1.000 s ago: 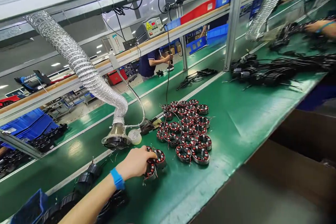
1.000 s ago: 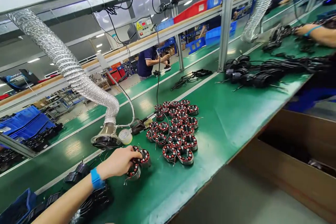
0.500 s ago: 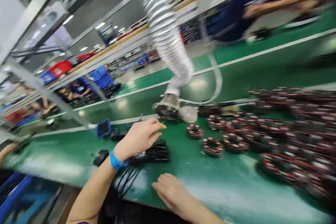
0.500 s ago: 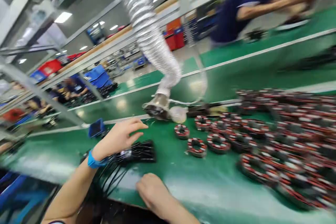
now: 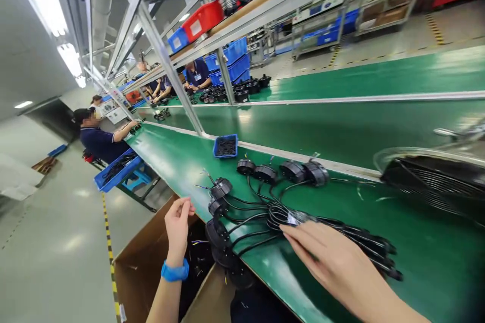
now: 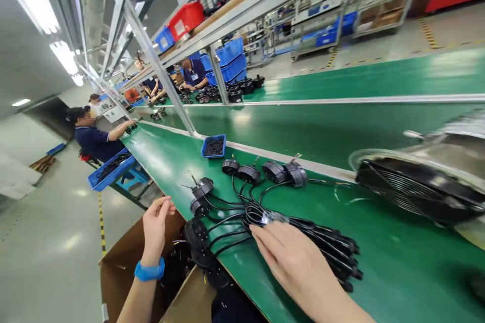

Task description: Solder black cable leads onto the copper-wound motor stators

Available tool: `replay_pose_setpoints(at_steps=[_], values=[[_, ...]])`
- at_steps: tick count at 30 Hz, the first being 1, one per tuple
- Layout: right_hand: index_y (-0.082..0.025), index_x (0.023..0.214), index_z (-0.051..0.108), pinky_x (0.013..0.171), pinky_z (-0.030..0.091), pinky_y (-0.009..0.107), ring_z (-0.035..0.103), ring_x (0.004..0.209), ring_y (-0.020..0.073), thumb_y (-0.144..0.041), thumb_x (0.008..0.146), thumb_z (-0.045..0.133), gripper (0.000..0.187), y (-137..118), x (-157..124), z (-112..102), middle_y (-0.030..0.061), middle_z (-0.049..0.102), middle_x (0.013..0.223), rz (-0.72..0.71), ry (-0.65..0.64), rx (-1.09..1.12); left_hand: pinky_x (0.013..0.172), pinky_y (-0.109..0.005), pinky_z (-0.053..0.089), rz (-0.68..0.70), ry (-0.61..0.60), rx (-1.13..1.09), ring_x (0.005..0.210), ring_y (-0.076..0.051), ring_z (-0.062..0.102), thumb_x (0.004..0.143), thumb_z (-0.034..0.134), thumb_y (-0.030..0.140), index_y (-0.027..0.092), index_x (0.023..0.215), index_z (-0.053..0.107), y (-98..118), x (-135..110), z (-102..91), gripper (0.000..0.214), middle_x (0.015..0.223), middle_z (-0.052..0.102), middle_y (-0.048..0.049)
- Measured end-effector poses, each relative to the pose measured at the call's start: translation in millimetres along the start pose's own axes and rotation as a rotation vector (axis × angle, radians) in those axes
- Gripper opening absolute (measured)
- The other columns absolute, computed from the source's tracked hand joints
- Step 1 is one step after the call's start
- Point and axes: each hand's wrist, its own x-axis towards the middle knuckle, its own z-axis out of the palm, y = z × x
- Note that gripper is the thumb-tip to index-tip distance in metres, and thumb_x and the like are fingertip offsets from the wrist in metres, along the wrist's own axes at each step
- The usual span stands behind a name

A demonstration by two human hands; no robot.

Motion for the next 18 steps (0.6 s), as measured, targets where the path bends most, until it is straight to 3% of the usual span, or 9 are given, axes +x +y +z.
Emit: replay_pose_setpoints(at_steps=[4, 8, 13, 18], values=[[-0.010, 0.118, 0.065, 0.072, 0.051, 0.036, 0.063, 0.083, 0.0229, -0.028, 0.104, 0.041, 0.032, 9, 42, 56, 0.0116, 0.068, 0.098, 0.005, -0.122, -0.062, 0.069, -0.026, 0.053, -0.092, -0.024, -0.018, 0.080, -0.017, 0.065, 0.082, 0.065, 0.058, 0.012, 0.099, 0.072, -18, 45, 14.3, 0.049, 0.094, 0.070, -0.0112], [-0.008, 0.108, 0.070, 0.082, 0.051, 0.042, 0.063, 0.091, 0.0287, -0.031, 0.101, 0.047, 0.033, 15, 39, 96, 0.0154, 0.068, 0.099, -0.035, -0.249, -0.203, 0.064, -0.026, 0.051, -0.224, -0.139, -0.104, 0.074, -0.015, 0.063, 0.083, 0.061, 0.064, 0.013, 0.110, 0.067, -36, 52, 39.7, 0.059, 0.095, 0.067, -0.0103], [-0.009, 0.095, 0.072, 0.091, 0.047, 0.043, 0.062, 0.092, 0.0289, -0.034, 0.101, 0.049, 0.034, 20, 31, 99, 0.0141, 0.068, 0.093, 0.017, -0.290, -0.293, 0.073, -0.026, 0.051, -0.210, -0.308, -0.133, 0.084, -0.016, 0.063, 0.087, 0.060, 0.056, 0.015, 0.113, 0.064, -51, 47, 76.8, 0.048, 0.101, 0.068, -0.0093], [-0.011, 0.085, 0.070, 0.087, 0.047, 0.043, 0.062, 0.086, 0.0279, -0.029, 0.100, 0.049, 0.031, 26, 42, 97, 0.0122, 0.066, 0.084, 0.132, -0.359, -0.326, 0.077, -0.028, 0.052, -0.146, -0.411, -0.116, 0.090, -0.019, 0.064, 0.090, 0.055, 0.044, 0.015, 0.107, 0.066, -52, 68, 104.5, 0.035, 0.103, 0.069, -0.0096]])
